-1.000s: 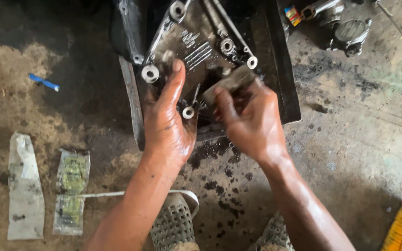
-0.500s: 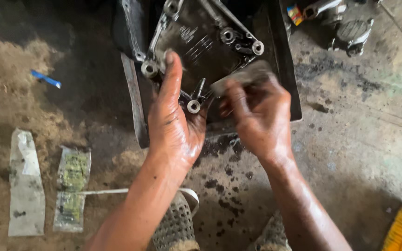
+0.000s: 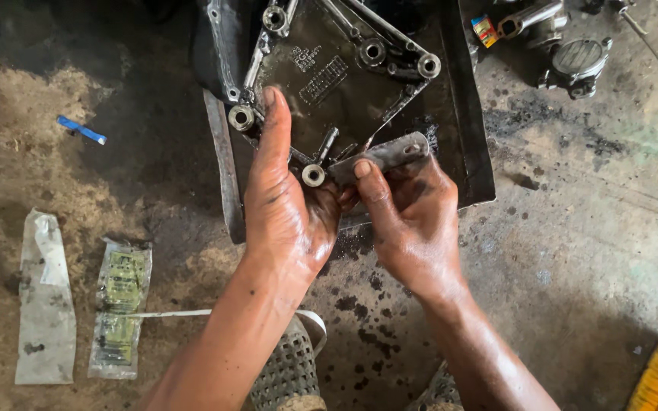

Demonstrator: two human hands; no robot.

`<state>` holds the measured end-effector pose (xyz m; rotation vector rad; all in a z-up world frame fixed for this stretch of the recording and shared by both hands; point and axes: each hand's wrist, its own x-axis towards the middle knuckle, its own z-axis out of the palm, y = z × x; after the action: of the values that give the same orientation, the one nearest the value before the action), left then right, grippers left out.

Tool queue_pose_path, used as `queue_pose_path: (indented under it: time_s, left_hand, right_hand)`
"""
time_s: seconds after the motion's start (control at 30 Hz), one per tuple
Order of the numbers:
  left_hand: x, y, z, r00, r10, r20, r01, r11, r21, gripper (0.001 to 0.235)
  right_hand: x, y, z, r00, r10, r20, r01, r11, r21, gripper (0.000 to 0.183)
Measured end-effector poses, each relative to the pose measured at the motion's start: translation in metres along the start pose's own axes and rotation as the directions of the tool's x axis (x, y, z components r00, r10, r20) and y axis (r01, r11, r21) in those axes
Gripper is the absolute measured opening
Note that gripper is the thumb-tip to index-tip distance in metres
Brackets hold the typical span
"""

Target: The person scrubs a metal engine casing with a wire brush and a rag while it sits in a black tray filled with dark liquid. They repeatedly dip the brush into the liquid and scrub various surfaces of the part, including the bolt holes and flat faces.

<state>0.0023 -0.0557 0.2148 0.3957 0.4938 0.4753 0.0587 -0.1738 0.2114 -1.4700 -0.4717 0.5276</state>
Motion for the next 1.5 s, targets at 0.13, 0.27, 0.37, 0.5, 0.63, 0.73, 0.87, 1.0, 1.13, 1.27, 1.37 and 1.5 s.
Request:
queue_pose_path:
  time_s: [0.13, 0.27, 0.37, 0.5, 0.63, 0.73, 0.87, 1.0, 1.13, 1.27, 1.37, 1.5]
  left_hand:
    - [0.001, -0.001, 0.000, 0.996, -0.024, -0.089, 0.026, 1.000, 0.016, 0.082]
    - [0.001, 0.001, -0.001, 0.998, -0.021, -0.054, 0.023, 0.999, 0.025, 0.087]
    - [-0.003, 0.000, -0.007, 0.999, 0.006, -0.034, -0.005, 0.999, 0.047, 0.092]
    - [0.003, -0.001, -0.009, 0.988, 0.030, -0.149, -0.008, 0.990, 0.143, 0.100]
    - [0.001, 0.000, -0.013, 0.997, 0.009, -0.076, -0.003, 0.997, 0.076, 0.108]
    - [0.002, -0.002, -0.014, 0.992, -0.002, -0.123, 0.009, 0.998, 0.057, 0.102]
    - [0.006, -0.006, -0.017, 0.991, 0.075, -0.114, -0.068, 0.996, 0.064, 0.077]
    - [0.004, -0.005, -0.020, 0.995, 0.064, -0.083, -0.063, 0.998, 0.013, 0.065]
    - [0.002, -0.003, -0.015, 0.998, 0.057, -0.015, -0.057, 0.998, 0.032, 0.073]
    - [0.000, 0.002, -0.010, 0.998, 0.054, 0.011, -0.055, 0.996, 0.077, 0.092]
    - [-0.001, 0.000, -0.013, 0.997, 0.069, 0.037, -0.073, 0.988, 0.135, 0.107]
    - [0.004, -0.002, -0.018, 0.997, 0.072, 0.013, -0.073, 0.953, 0.295, 0.126]
  right_hand:
    - [0.000, -0.002, 0.000, 0.999, 0.028, -0.032, -0.032, 0.989, -0.143, 0.015]
    - [0.000, -0.004, 0.005, 0.999, -0.026, -0.037, 0.022, 0.996, -0.082, 0.013]
    - [-0.008, -0.007, 0.008, 0.996, -0.086, -0.029, 0.075, 0.963, -0.259, 0.012]
    - [-0.001, -0.009, 0.008, 0.994, -0.093, -0.059, 0.075, 0.964, -0.253, 0.013]
    - [0.001, -0.008, 0.004, 0.987, -0.139, 0.086, 0.161, 0.913, -0.376, 0.013]
    - [0.003, -0.008, 0.004, 0.963, -0.245, 0.112, 0.267, 0.922, -0.281, 0.012]
    - [0.003, -0.015, 0.006, 0.984, -0.146, 0.101, 0.176, 0.870, -0.461, 0.011]
    - [0.001, -0.020, 0.007, 0.998, -0.032, 0.058, 0.052, 0.921, -0.385, 0.009]
    - [0.003, -0.019, 0.000, 0.998, -0.044, -0.042, 0.025, 0.930, -0.367, 0.012]
    - [0.006, -0.009, 0.001, 0.999, -0.003, -0.034, 0.002, 0.998, -0.056, 0.017]
    - [0.004, -0.006, -0.005, 0.999, -0.025, 0.037, 0.029, 0.993, -0.113, 0.018]
    - [0.005, -0.003, -0.006, 0.995, -0.078, 0.061, 0.089, 0.976, -0.199, 0.015]
